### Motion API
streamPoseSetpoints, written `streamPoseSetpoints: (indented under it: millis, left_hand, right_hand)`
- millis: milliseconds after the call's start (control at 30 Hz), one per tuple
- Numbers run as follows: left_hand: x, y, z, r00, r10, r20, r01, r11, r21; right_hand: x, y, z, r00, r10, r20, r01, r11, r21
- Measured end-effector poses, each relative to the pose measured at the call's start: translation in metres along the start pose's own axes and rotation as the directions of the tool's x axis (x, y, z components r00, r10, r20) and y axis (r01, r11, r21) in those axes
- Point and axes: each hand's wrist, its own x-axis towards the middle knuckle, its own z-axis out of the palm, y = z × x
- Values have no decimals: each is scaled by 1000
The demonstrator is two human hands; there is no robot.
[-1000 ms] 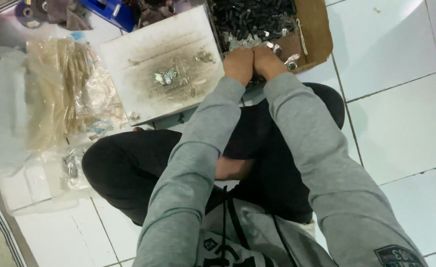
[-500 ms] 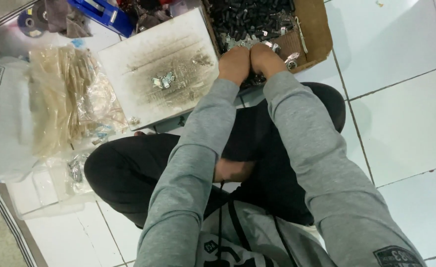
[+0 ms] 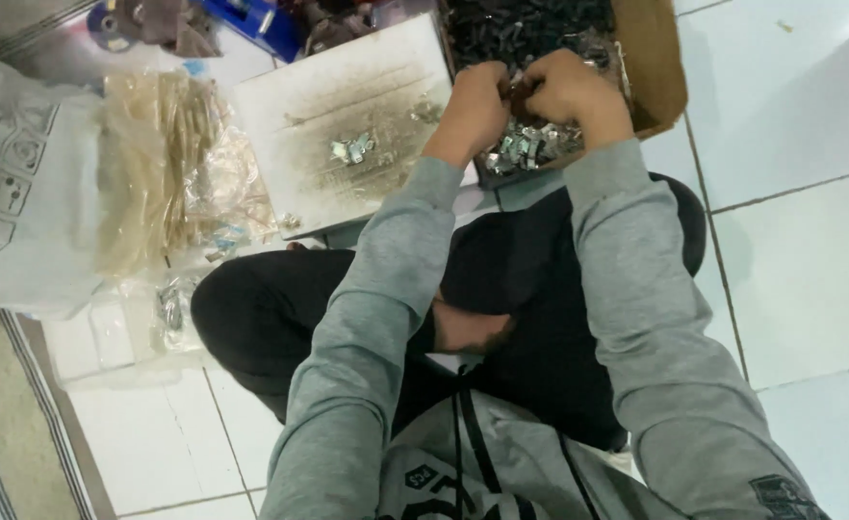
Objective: The person is sorting and bagging small metal parts by picking them from a pile on a white board and placing them into a plastic bag.
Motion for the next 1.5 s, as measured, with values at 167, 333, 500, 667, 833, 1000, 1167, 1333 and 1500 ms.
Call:
streamPoseSetpoints:
  millis: [167, 333, 500, 667, 833, 1000, 1167, 1333, 1500]
  left_hand:
    - [-28, 15, -75, 988, -116, -104, 110, 992, -59]
    - [-62, -13, -146, 974, -64, -217, 62, 998, -17]
    - [-89, -41, -178, 952, -227, -204, 218, 974, -67]
    - [-94, -51, -169, 937, -162, -309, 168, 986, -5]
    - [-98, -54, -175, 934, -114, -338, 149, 986, 78]
    - [-124, -82, -174, 927, -274, -254, 329, 922, 206]
    - [-124, -80, -155, 933, -298, -203, 338, 919, 202]
    - [-116, -68, -152, 958, -217, -189, 253, 947, 195]
    - [-113, -41, -157, 966, -140, -220, 199, 939, 279]
  right_hand:
    - [-3, -60, 5, 962, -269, -39, 271, 960, 68]
    - [15, -124, 57, 928, -374, 5, 350, 873, 339]
    - [18, -159, 107, 873, -465, -148, 488, 830, 271]
    - [5, -173, 111, 850, -492, -190, 524, 827, 202]
    - [1, -174, 101, 820, -536, -203, 567, 809, 156]
    - [-7, -172, 89, 741, -608, -285, 644, 764, 42]
    - [-7, -167, 100, 851, -505, -147, 501, 863, -61]
    - [-6, -164, 114, 817, -543, -191, 551, 835, -17]
    - [0, -134, 89, 760, -557, -334, 604, 795, 48]
